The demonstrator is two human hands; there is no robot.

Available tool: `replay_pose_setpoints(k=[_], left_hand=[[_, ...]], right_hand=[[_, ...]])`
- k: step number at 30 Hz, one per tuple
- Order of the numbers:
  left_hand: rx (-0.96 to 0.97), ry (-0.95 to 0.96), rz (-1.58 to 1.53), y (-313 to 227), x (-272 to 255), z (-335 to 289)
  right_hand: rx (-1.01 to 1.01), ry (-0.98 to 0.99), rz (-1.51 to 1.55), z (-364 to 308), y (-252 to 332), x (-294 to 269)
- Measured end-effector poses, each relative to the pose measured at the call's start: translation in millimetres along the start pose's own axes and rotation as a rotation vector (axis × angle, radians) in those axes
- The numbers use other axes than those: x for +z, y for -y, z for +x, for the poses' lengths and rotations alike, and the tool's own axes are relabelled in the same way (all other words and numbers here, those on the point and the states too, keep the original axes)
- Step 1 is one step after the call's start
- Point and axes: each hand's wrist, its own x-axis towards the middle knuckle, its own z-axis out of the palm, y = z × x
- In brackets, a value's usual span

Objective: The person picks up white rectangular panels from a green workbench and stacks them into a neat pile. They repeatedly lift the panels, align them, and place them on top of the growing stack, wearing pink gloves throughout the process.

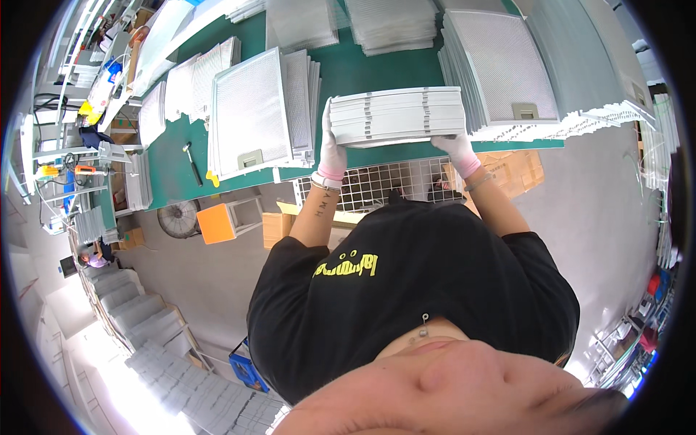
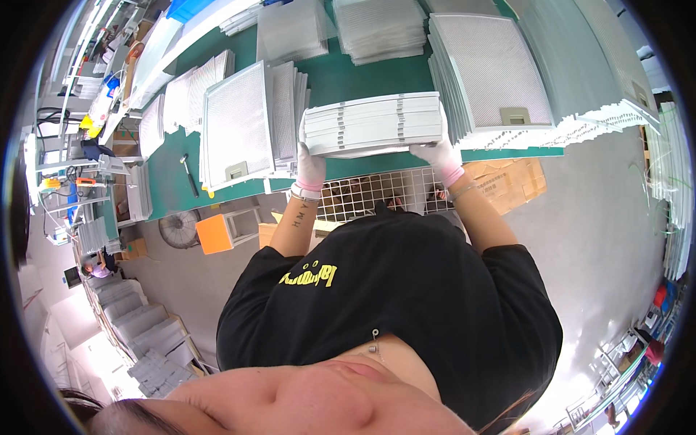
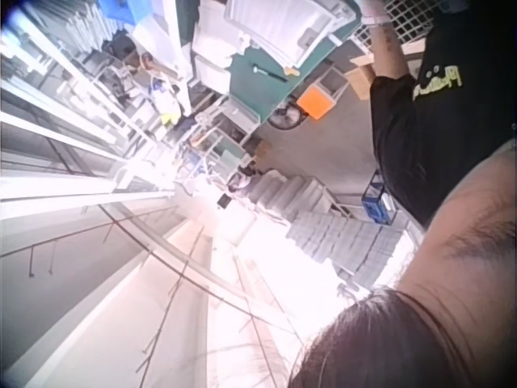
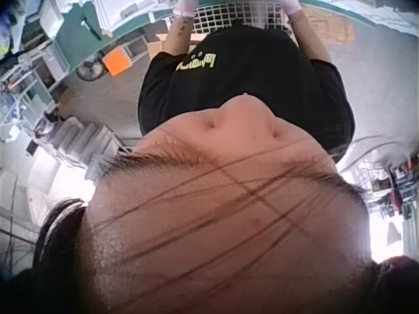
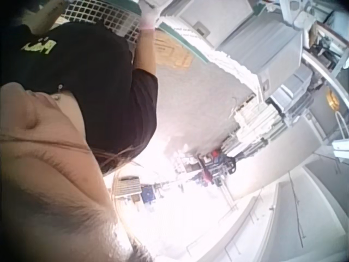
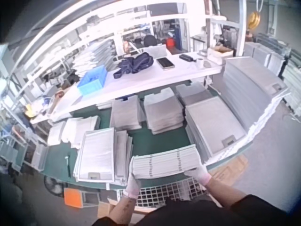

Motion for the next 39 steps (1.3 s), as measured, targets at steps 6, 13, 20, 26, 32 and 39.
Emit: replay_pose_setpoints(k=[6,13,20,26,32,39], left_hand=[[0.021,-0.025,-0.002,-5,9,-8],[0.123,0.036,0.379,-32,9,-8],[0.434,0.180,1.203,-71,20,-7],[0.557,0.237,1.386,-84,35,-8],[0.618,0.244,1.399,-83,36,-10],[0.635,0.278,1.395,-81,34,-12]], right_hand=[[-0.666,-0.022,-0.906,23,-9,0],[-0.461,-0.050,-0.228,4,44,-1],[-0.498,0.046,-0.480,-3,81,5],[-0.585,0.039,-0.559,-8,77,1],[-0.587,0.070,-0.546,-8,79,0],[-0.635,0.045,-0.582,-7,78,2]])
